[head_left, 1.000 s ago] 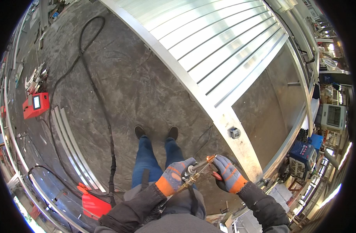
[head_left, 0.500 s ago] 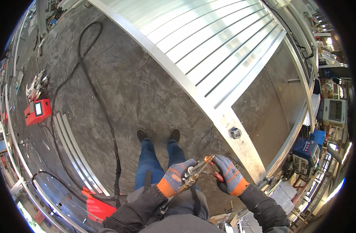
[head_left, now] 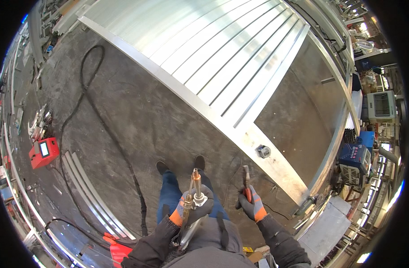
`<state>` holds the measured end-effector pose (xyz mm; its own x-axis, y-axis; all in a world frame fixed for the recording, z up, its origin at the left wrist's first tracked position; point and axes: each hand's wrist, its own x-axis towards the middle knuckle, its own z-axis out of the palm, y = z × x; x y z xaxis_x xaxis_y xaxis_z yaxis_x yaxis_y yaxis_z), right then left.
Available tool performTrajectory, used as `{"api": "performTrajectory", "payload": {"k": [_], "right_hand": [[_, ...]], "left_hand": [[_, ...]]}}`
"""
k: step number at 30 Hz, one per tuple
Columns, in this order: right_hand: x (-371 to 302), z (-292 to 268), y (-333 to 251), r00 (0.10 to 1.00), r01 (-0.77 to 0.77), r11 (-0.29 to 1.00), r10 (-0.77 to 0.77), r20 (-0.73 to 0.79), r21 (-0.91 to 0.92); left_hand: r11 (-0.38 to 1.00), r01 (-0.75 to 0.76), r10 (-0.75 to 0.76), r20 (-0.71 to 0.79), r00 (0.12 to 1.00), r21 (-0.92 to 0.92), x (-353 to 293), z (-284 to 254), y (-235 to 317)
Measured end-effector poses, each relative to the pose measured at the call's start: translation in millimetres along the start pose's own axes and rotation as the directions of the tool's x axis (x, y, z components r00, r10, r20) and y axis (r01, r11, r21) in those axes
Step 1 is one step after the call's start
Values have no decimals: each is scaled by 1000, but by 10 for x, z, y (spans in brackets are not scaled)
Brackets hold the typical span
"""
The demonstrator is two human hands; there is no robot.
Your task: The person welds metal panels in a workshop using a welding torch. They position and tack weld a small metal piece to a larger panel, then move to a control panel to adjust settings before returning to weld the panel edges.
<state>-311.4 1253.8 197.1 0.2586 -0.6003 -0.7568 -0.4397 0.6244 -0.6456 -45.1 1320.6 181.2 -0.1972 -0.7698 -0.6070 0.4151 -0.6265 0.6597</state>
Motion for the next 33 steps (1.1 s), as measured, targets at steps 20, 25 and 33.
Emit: {"api": "performTrajectory", "payload": {"k": [20, 25, 33], "right_hand": [[-235, -546, -1261, 735, 651, 29, -273, 620, -759], [-53, -640, -1483, 613, 774, -58, -180, 769, -630], [-82, -644, -1531, 653, 745, 184, -9, 757, -641]], "left_hand": [[733, 370, -149, 397, 906, -571, 90, 202, -796], [25, 683, -82, 680, 729, -730, 223, 480, -858], [507, 405, -54, 441, 896, -761, 43, 648, -617]]}}
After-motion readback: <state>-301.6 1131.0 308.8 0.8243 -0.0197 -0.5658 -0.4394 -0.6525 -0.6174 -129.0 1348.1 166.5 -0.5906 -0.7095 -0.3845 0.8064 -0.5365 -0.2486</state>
